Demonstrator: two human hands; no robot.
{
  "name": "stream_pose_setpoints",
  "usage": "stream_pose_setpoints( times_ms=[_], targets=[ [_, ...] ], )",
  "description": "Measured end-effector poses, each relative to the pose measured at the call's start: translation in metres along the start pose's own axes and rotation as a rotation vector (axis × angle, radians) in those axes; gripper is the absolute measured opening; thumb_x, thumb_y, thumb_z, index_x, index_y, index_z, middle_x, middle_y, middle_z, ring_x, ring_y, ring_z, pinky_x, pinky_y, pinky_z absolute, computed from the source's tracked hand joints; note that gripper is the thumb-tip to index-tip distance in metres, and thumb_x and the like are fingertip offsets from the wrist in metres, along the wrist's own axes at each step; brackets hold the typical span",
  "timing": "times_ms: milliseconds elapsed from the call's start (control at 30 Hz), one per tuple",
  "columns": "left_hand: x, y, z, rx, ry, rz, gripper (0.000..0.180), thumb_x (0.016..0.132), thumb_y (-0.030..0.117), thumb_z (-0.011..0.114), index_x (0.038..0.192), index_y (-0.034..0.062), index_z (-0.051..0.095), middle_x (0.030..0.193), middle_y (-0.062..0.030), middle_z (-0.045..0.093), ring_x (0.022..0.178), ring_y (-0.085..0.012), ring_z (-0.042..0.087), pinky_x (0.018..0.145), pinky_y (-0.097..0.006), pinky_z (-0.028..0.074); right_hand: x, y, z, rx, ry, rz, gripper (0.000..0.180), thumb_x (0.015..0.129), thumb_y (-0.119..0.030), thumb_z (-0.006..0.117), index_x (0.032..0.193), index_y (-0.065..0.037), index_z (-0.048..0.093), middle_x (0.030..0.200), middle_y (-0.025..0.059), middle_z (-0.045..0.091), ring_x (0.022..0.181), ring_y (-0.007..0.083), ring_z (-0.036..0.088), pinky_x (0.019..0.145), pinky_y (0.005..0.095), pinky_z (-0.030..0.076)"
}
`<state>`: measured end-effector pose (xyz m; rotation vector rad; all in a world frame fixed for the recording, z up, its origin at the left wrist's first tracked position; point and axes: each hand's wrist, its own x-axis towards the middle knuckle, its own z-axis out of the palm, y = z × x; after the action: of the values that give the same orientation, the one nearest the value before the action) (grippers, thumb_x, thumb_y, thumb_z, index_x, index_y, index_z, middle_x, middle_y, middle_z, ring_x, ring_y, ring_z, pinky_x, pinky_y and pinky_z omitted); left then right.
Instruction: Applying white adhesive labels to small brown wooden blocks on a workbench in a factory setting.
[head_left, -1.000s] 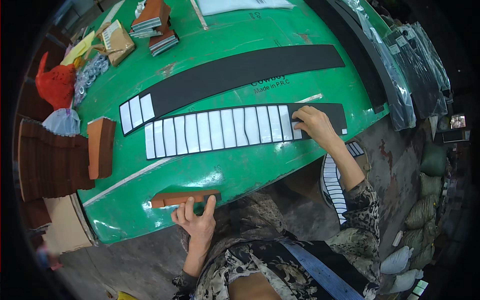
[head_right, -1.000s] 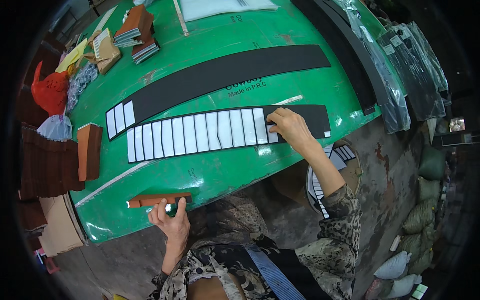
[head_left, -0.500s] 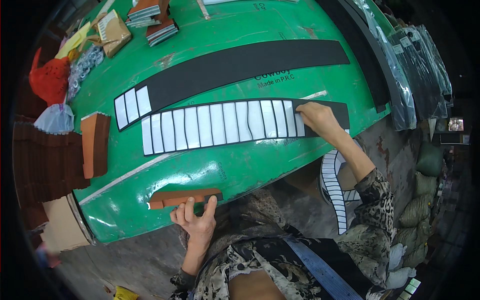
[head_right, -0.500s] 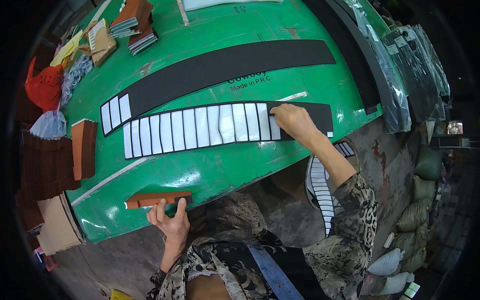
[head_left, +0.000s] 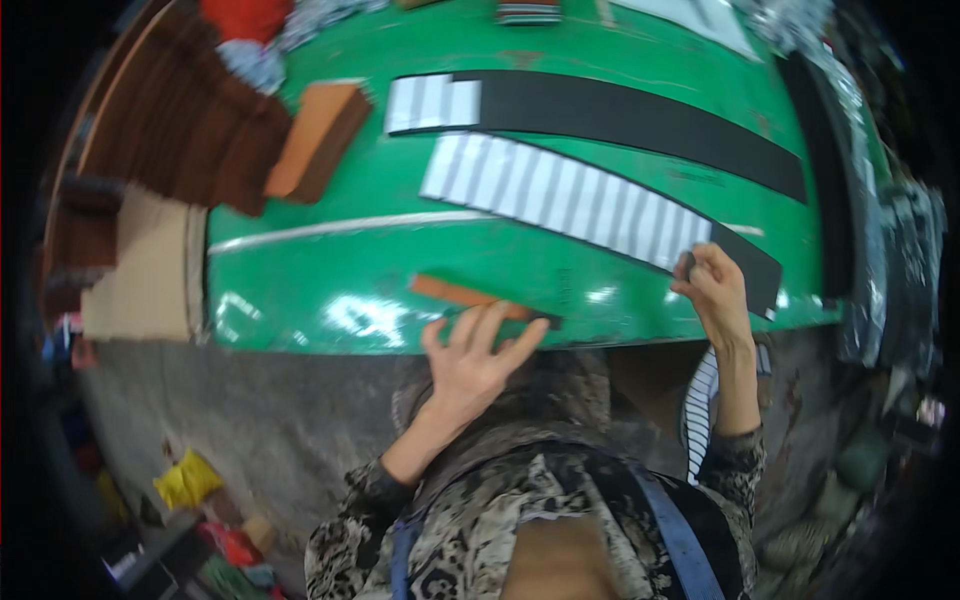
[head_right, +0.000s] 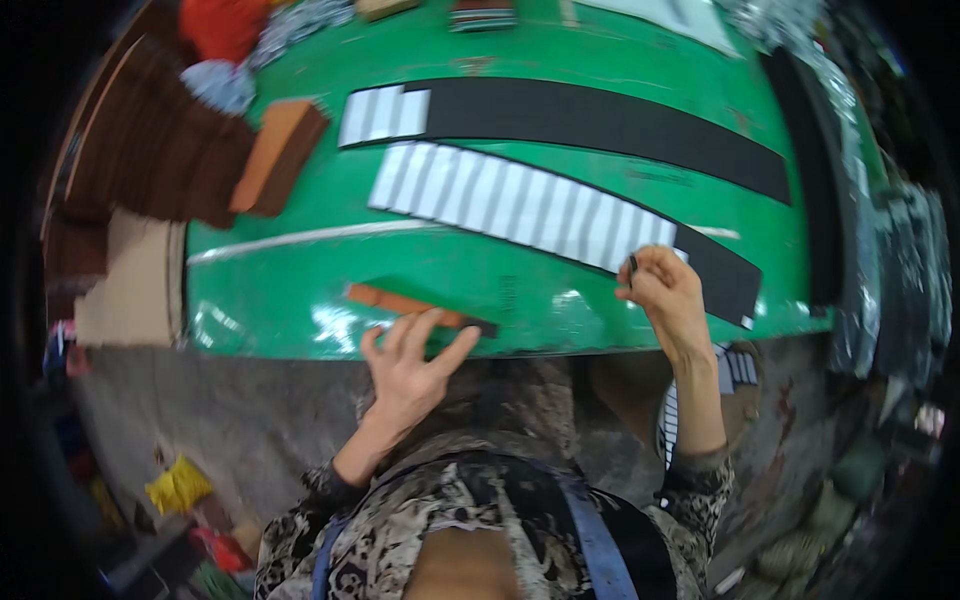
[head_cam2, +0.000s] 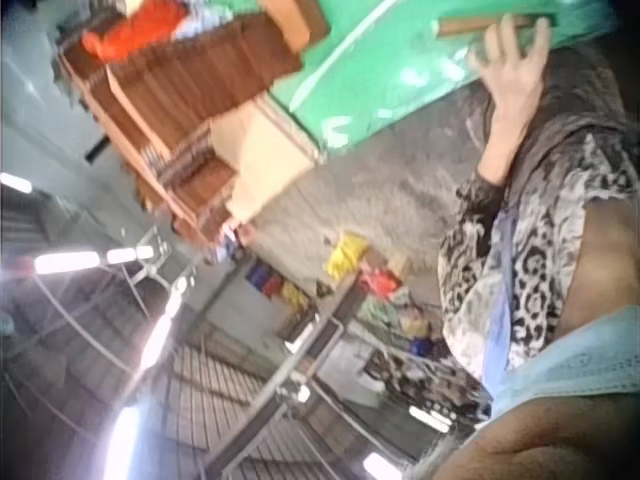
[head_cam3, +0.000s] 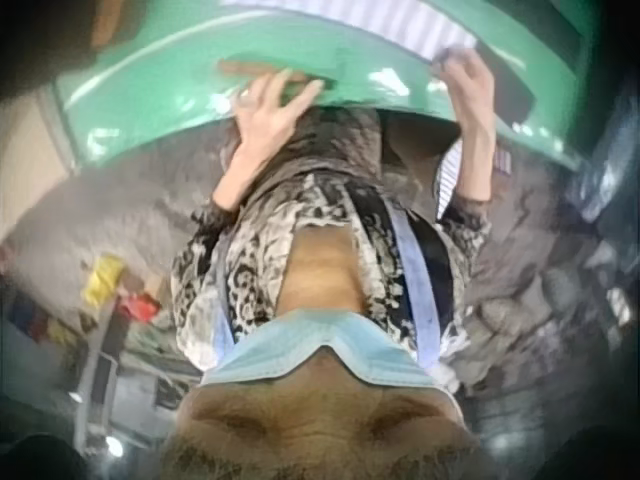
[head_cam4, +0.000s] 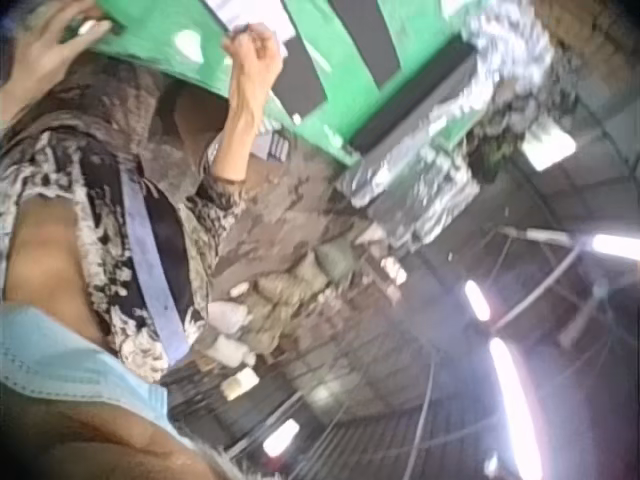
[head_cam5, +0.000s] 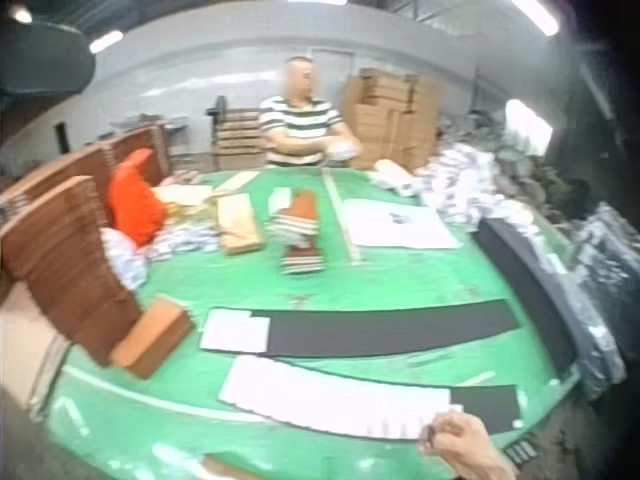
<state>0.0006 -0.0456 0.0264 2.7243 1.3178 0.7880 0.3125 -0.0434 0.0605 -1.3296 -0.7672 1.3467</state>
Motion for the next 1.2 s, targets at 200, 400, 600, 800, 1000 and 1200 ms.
stream_pose_setpoints(
  times_ms=[200,400,600,800,1000,1200],
  targets=[
    [-0.006,-0.015,-0.006,-0.091,0.035,0.066,0.047,0.072,0.007,0.062,0.115,0.0253,0.059,0.112,-0.0055,0.057,0.099,-0.0178,0.055,0.083,-0.044,0.032,-0.022,0.05,0.087,0.2,-0.163,0.073,0.016,0.082,0.001,0.062,0.098,0.001,0.061,0.086,0.0049,0.063,0.076,0.0134,0.061,0.07,0.0262,0.052],
    [-0.017,-0.042,-0.015,-0.225,0.344,-0.081,0.039,0.074,0.01,0.067,0.113,0.0119,0.061,0.11,-0.0101,0.058,0.105,-0.024,0.054,0.087,-0.039,0.036,-0.021,0.063,0.103,0.264,-0.131,0.121,0.014,0.085,-0.007,0.062,0.099,-0.002,0.06,0.089,0.0019,0.061,0.079,0.0097,0.059,0.072,0.027,0.054],
    [0.017,-0.101,-0.024,-0.789,-0.151,-0.307,0.051,0.072,0.0,0.067,0.122,0.0038,0.053,0.106,-0.0112,0.063,0.104,-0.0251,0.056,0.092,-0.034,0.041,-0.024,0.047,0.108,0.35,-0.102,0.169,0.02,0.085,-0.006,0.061,0.104,-0.004,0.056,0.089,0.0012,0.059,0.08,0.0107,0.059,0.075,0.0295,0.054],
    [0.005,-0.1,-0.02,-0.821,-0.074,-0.358,0.045,0.07,-0.007,0.066,0.113,0.0038,0.058,0.104,-0.0101,0.063,0.097,-0.0238,0.059,0.083,-0.032,0.046,-0.02,0.048,0.107,0.297,-0.087,0.1,0.028,0.08,0.0,0.064,0.105,-0.004,0.053,0.09,0.0023,0.059,0.083,0.0115,0.058,0.079,0.0279,0.051],
    [-0.005,-0.083,-0.014,-0.79,0.084,-0.485,0.038,0.068,-0.008,0.066,0.104,0.0026,0.061,0.102,-0.0107,0.063,0.094,-0.0229,0.06,0.079,-0.031,0.047,-0.027,0.032,0.108,0.133,0.02,0.076,0.03,0.075,0.006,0.066,0.103,-0.001,0.057,0.094,0.0064,0.063,0.084,0.0117,0.06,0.077,0.0253,0.05],
    [-0.006,-0.066,-0.012,-0.766,0.179,-0.538,0.038,0.068,-0.009,0.067,0.104,0.0022,0.06,0.099,-0.0104,0.064,0.092,-0.0217,0.061,0.08,-0.03,0.047,-0.031,0.017,0.137,0.028,-0.185,0.014,0.028,0.071,0.011,0.066,0.097,0.001,0.062,0.097,0.0105,0.066,0.085,0.0137,0.061,0.075,0.0244,0.051]
  ],
)
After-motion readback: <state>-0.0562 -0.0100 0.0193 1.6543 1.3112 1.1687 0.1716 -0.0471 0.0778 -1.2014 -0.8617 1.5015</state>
